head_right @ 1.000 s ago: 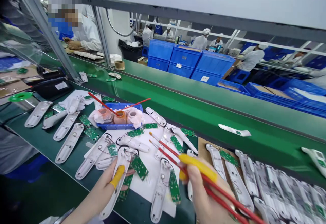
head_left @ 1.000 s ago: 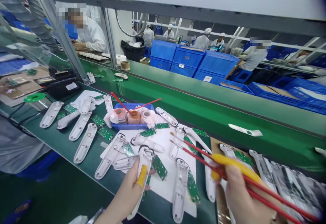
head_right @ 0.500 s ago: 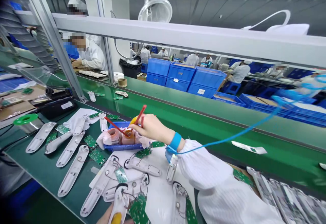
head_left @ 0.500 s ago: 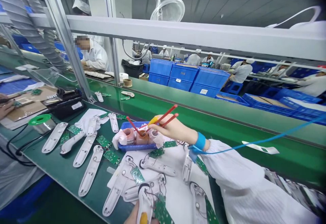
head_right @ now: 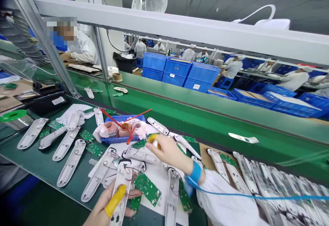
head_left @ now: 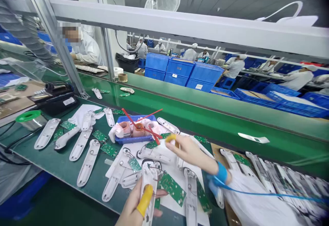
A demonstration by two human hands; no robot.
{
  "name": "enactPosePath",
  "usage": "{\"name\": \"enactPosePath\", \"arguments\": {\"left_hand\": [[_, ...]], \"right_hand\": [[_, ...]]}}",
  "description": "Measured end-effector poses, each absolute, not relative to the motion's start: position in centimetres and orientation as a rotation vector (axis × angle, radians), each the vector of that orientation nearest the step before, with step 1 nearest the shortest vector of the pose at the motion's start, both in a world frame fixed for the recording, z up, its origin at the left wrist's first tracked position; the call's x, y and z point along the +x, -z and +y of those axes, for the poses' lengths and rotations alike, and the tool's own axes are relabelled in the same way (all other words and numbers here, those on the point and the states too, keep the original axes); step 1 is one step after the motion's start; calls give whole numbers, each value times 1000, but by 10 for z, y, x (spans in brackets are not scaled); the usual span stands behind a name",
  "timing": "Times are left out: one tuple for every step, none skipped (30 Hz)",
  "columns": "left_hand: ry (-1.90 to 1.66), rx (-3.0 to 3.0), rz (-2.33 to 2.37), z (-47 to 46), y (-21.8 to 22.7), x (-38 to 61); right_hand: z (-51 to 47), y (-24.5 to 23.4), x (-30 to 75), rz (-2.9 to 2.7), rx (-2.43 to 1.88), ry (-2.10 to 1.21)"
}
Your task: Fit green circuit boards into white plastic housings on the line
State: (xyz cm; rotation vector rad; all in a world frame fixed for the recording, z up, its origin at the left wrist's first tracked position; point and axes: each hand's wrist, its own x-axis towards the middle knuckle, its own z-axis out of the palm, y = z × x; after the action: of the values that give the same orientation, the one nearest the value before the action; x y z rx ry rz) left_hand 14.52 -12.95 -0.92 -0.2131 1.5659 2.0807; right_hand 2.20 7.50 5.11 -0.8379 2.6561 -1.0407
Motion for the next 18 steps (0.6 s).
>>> {"name": "enactPosePath", "arguments": {"left_hand": [[-2043,-270,1564,-127,6,145],[-2008,-317,1572,-124,3,145],[-1978,-342,1598,-120,1,144],[-1952,-344,1641,-116,-1,143],[-1921,-329,1678,-111,-2,142],[-1880,-297,1698,-107,-3,141],[-1835,-260,1711,-102,-3,140],[-1789,-222,1718,-97,-3,139],[-1749,-186,1731,-91,-4,139],[-1725,-154,1751,-86,-6,138],[-1712,-112,1775,-81,-8,137],[-1715,-62,1796,-76,-11,136],[-1727,-4,1801,-71,-15,135],[-1756,57,1784,-67,-19,135],[-1806,107,1765,-64,-23,134],[-1859,144,1734,-63,-26,135],[-1905,160,1694,-62,-27,135],[-1939,162,1650,-63,-26,136]], "right_hand": [[83,-42,42,2566,-793,1098],[89,-33,63,2484,-757,1150],[93,-23,84,2416,-717,1213],[96,-13,102,2355,-661,1310],[98,-4,119,2245,-547,1498],[100,4,131,2092,-424,1709],[103,11,141,1909,-304,1915],[106,16,147,1720,-199,2086],[110,20,151,1567,-128,2206],[114,22,152,1482,-97,2274],[119,22,152,1430,-88,2308],[124,20,152,1398,-98,2309],[128,17,151,1376,-128,2296],[131,13,151,1371,-172,2271],[133,9,150,1376,-215,2248],[133,5,150,1391,-250,2231],[133,2,150,1414,-267,2224],[131,0,150,1439,-262,2230]]}}
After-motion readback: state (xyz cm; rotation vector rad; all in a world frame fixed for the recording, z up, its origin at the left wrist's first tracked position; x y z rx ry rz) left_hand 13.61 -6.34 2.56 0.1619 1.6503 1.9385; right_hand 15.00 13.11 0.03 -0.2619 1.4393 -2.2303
